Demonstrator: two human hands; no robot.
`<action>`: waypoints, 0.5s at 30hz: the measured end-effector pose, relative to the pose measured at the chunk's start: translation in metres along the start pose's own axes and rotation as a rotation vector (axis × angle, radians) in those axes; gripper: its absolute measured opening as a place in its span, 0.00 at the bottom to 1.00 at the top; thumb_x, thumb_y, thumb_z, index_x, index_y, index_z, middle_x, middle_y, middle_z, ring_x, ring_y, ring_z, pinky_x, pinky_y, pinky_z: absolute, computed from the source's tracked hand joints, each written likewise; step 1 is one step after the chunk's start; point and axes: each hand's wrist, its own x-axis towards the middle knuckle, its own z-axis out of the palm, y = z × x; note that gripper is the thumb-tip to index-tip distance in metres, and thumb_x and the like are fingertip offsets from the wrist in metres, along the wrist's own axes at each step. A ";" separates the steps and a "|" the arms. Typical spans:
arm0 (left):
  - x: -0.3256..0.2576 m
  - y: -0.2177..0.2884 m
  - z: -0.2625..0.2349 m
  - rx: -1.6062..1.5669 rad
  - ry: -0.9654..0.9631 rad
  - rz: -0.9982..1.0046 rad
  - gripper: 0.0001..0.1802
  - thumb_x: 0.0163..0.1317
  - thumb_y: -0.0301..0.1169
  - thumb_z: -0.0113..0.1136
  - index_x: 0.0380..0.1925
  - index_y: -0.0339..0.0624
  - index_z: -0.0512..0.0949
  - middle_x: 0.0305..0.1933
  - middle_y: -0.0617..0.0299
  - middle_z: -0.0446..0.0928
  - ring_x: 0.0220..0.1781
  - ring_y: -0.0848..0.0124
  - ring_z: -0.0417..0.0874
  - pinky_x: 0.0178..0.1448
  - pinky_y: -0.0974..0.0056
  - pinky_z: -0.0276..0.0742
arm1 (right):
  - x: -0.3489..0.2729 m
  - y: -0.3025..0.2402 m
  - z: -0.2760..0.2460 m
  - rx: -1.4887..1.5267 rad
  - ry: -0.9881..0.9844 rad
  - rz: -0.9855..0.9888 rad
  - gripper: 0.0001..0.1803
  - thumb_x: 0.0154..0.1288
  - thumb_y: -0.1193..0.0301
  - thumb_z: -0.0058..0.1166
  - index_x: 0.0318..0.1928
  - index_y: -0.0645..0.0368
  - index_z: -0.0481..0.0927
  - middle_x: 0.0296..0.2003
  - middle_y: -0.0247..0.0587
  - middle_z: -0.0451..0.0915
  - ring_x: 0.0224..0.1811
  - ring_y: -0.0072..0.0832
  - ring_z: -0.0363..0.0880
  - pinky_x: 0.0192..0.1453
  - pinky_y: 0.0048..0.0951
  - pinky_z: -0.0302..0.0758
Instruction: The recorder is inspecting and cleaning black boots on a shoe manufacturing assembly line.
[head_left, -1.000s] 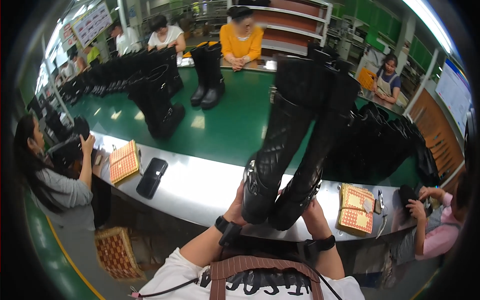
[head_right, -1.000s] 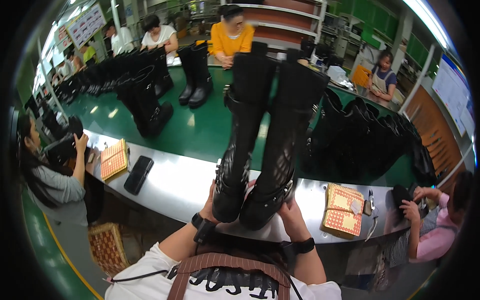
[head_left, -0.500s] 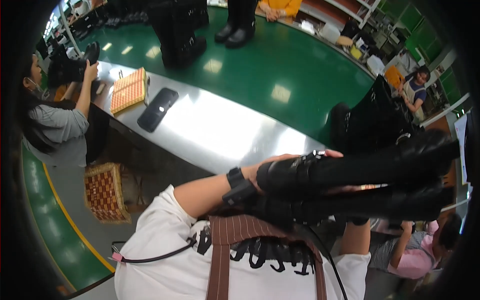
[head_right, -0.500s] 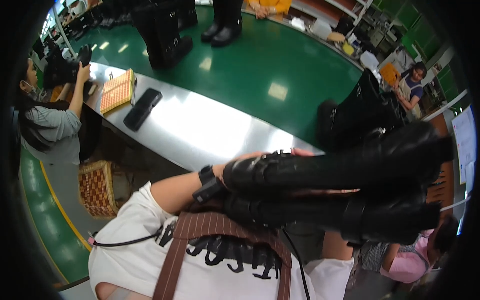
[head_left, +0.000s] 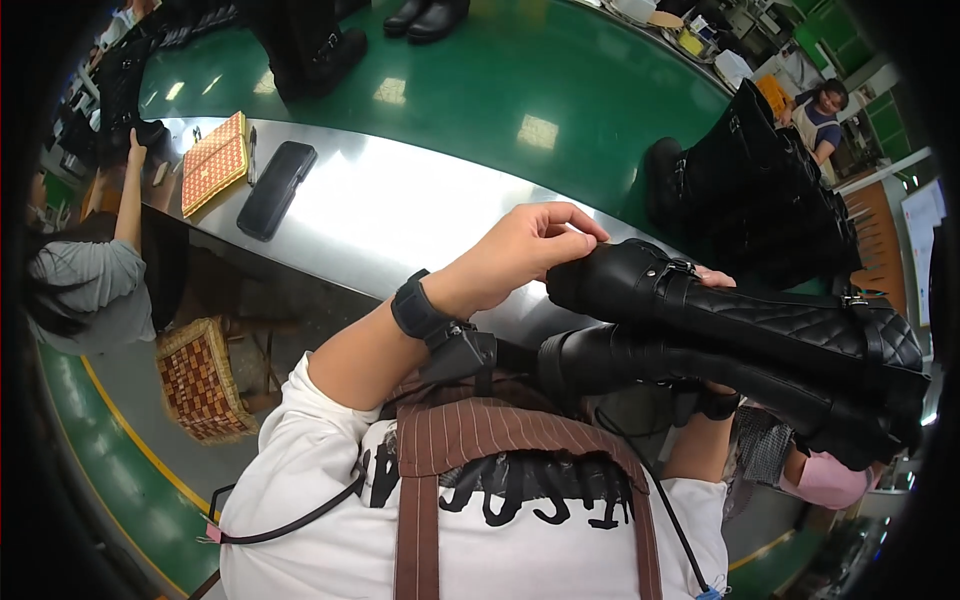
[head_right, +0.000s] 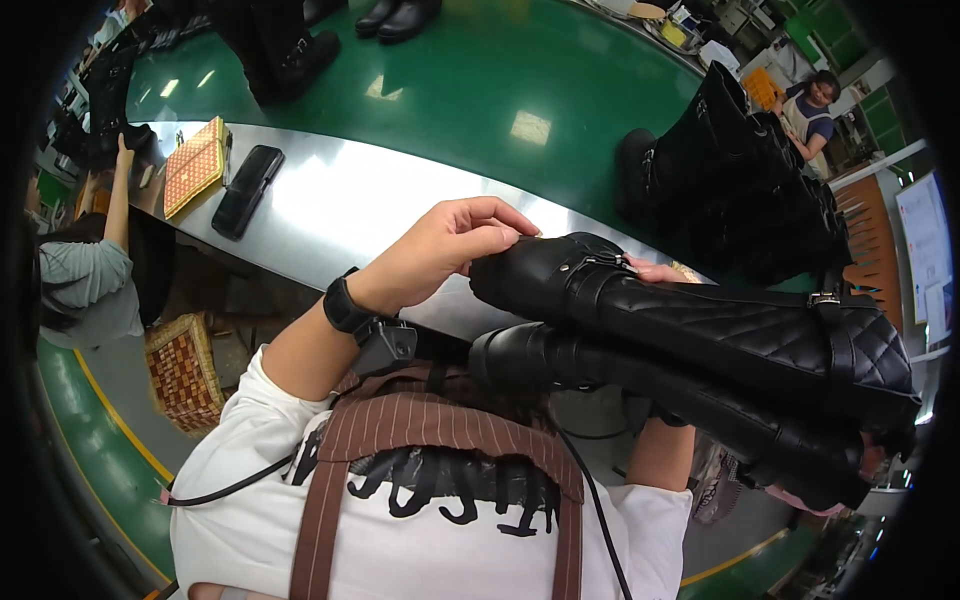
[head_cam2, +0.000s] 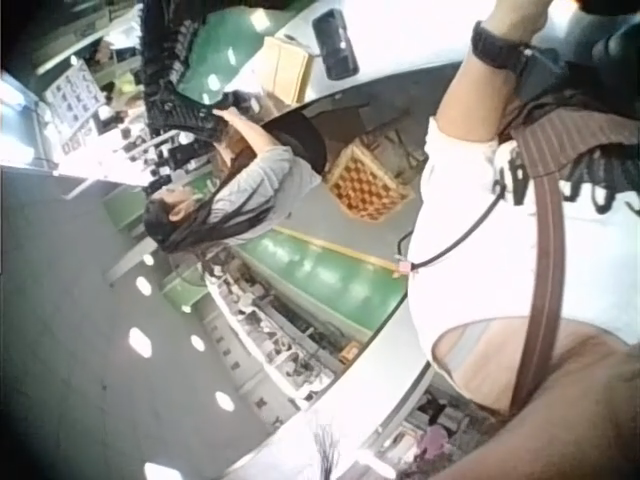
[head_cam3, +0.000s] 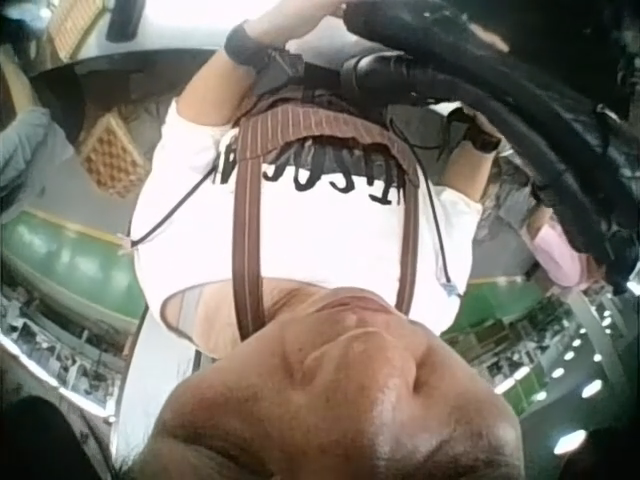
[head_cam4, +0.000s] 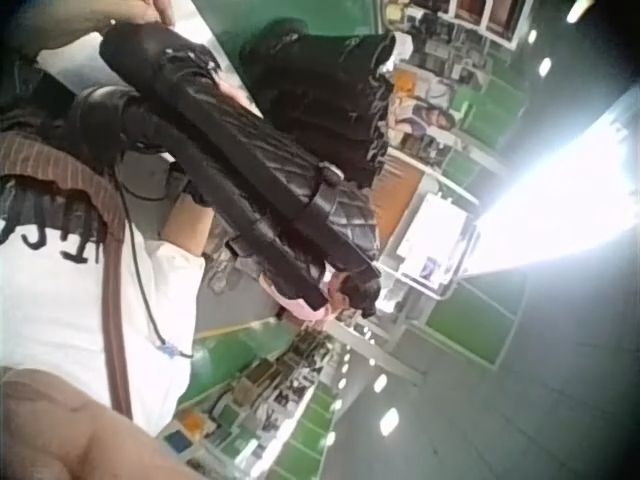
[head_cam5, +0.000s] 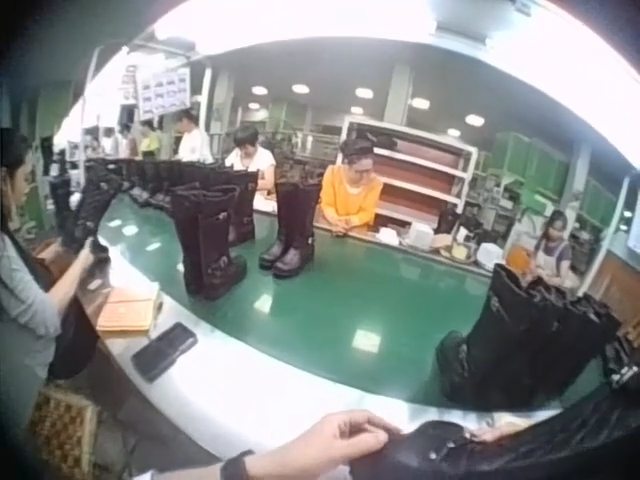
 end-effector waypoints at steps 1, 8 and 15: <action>0.001 0.000 0.000 -0.012 -0.017 -0.003 0.14 0.67 0.32 0.58 0.50 0.41 0.81 0.44 0.67 0.81 0.43 0.83 0.77 0.45 0.76 0.73 | 0.000 0.003 0.002 -0.119 0.005 -0.069 0.21 0.69 0.64 0.57 0.54 0.66 0.76 0.56 0.56 0.77 0.64 0.43 0.74 0.71 0.46 0.69; -0.003 -0.016 0.003 -0.247 -0.116 0.172 0.34 0.64 0.27 0.59 0.70 0.42 0.62 0.55 0.56 0.79 0.56 0.72 0.79 0.65 0.66 0.72 | -0.009 0.001 0.003 -0.123 0.242 -0.025 0.23 0.64 0.67 0.62 0.57 0.63 0.75 0.55 0.53 0.78 0.63 0.39 0.75 0.70 0.41 0.70; 0.013 -0.026 -0.017 -0.032 0.297 0.372 0.34 0.62 0.23 0.62 0.67 0.43 0.61 0.62 0.52 0.69 0.67 0.63 0.68 0.73 0.57 0.64 | 0.023 0.016 0.020 -0.767 0.583 -0.094 0.15 0.60 0.71 0.67 0.44 0.67 0.83 0.42 0.41 0.83 0.45 0.33 0.80 0.54 0.35 0.74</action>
